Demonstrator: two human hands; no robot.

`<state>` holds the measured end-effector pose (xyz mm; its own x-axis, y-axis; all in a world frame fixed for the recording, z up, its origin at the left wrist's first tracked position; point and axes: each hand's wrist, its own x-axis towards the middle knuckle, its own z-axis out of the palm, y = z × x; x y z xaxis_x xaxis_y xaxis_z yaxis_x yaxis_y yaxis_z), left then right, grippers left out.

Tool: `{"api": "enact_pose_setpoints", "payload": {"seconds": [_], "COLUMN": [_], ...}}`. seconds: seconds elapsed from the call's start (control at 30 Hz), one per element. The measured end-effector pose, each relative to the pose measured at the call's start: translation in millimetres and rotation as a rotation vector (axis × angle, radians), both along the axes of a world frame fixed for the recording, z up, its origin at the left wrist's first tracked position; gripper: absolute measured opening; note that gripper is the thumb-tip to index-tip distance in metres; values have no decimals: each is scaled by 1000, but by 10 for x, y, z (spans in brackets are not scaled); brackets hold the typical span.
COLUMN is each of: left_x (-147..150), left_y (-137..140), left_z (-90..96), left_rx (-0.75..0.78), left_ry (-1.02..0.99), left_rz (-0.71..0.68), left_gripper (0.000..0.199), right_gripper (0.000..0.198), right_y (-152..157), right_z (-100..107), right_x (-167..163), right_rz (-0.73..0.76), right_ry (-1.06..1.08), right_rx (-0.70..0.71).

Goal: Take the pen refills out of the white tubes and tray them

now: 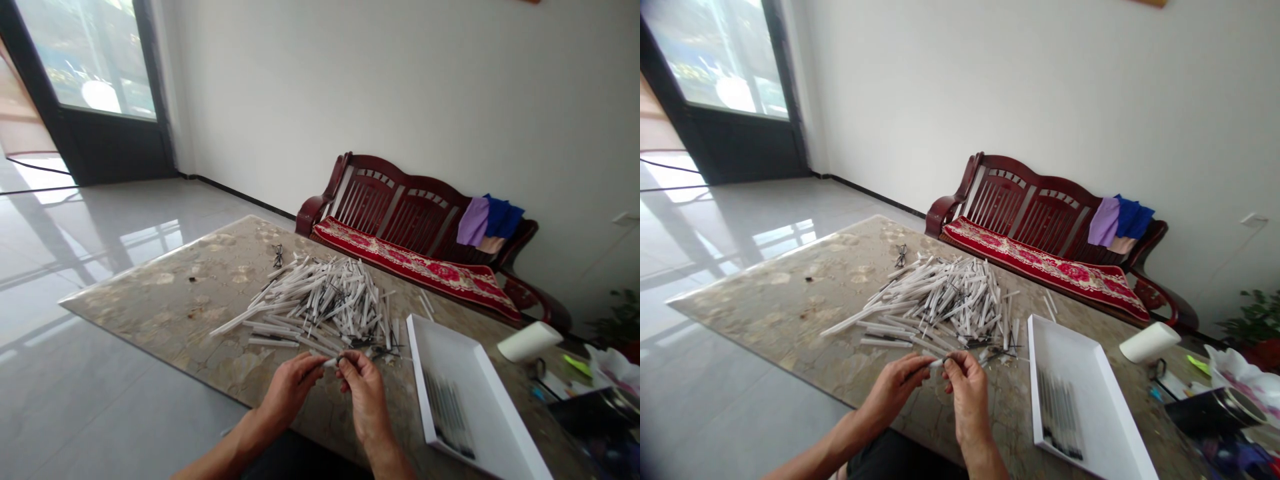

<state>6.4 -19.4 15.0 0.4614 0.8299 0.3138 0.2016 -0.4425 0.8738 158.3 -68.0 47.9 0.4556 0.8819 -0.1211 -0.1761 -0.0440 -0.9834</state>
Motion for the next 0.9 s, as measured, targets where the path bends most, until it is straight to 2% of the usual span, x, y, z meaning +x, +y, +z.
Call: {"api": "enact_pose_setpoints", "payload": {"seconds": [0.13, 0.4, 0.57, 0.73, 0.9], "left_x": [-1, -24, -72, -126, -87], "left_y": [-1, -37, -35, -23, -44], "left_z": [-14, 85, 93, 88, 81], "left_rx": [-27, 90, 205, 352, 351], "left_ry": [33, 127, 220, 374, 426], "left_rz": [-11, 32, 37, 13, -64], "left_gripper": [27, 25, 24, 22, 20], "right_gripper": [33, 22, 12, 19, 41], "right_y": [16, -7, -46, -110, -148], "right_z": [-4, -28, 83, 106, -115], "right_x": [45, 131, 194, 199, 180], "right_rz": [16, 93, 184, 260, 212], "right_ry": [-186, -526, -923, -1191, -1230], "right_rx": [2, 24, 166, 199, 134]}}
